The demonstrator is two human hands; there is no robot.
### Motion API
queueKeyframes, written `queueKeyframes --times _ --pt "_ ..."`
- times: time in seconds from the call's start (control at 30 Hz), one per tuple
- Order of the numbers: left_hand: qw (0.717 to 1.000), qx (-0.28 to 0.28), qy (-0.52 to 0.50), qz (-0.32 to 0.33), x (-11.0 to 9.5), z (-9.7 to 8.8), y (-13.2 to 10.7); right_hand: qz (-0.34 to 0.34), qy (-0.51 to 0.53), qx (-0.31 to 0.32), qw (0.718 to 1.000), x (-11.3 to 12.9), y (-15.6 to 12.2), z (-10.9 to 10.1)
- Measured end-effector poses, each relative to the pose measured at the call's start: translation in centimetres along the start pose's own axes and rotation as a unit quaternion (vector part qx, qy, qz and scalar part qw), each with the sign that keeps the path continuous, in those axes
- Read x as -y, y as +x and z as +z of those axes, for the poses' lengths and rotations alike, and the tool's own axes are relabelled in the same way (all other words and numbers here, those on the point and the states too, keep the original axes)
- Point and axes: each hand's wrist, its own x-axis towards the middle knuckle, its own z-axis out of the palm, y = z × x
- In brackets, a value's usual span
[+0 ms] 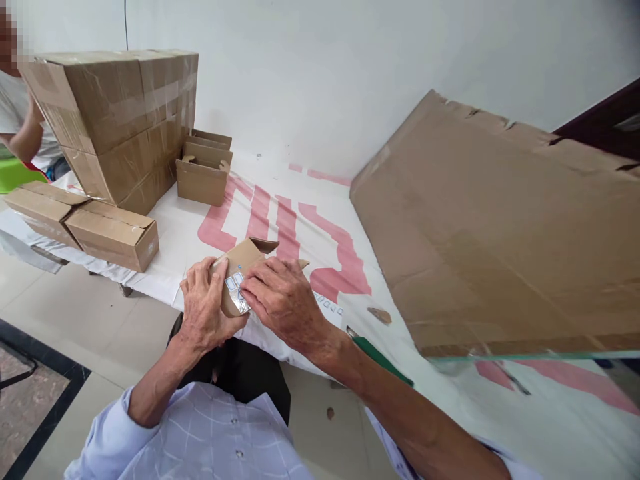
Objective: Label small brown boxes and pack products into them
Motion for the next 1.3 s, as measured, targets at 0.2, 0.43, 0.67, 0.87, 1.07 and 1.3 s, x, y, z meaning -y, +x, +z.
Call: queueKeyframes --times 0.2,0.43,0.67,0.87,1.07,1.3 --pt "0.999 0.001 0.014 0.029 0.3 -1.1 0.7 0.024 -0.016 0.007 1.000 0.6 1.1 1.3" --pt "0.996 -0.012 0.027 0.079 0.9 -1.8 3.1 0.038 0.030 -0.081 0.996 -0.3 0.6 0.3" --pt "0.995 -0.008 0.030 0.092 2.8 -2.8 3.0 0.396 0.185 -0.046 0.898 -11.1 -13.2 -1.2" --pt "0.999 -0.015 0.011 0.048 3.5 -3.1 3.3 0.514 0.194 0.075 0.832 -17.0 -21.3 3.3" --pt "0.997 -0.020 0.038 0.059 4.0 -3.3 3.8 0.500 0.200 0.122 0.834 -17.7 -21.5 7.2" --pt "0.998 -0.021 0.042 0.035 4.3 -3.2 3.9 0.479 0.167 0.151 0.849 -18.2 -20.7 9.1"
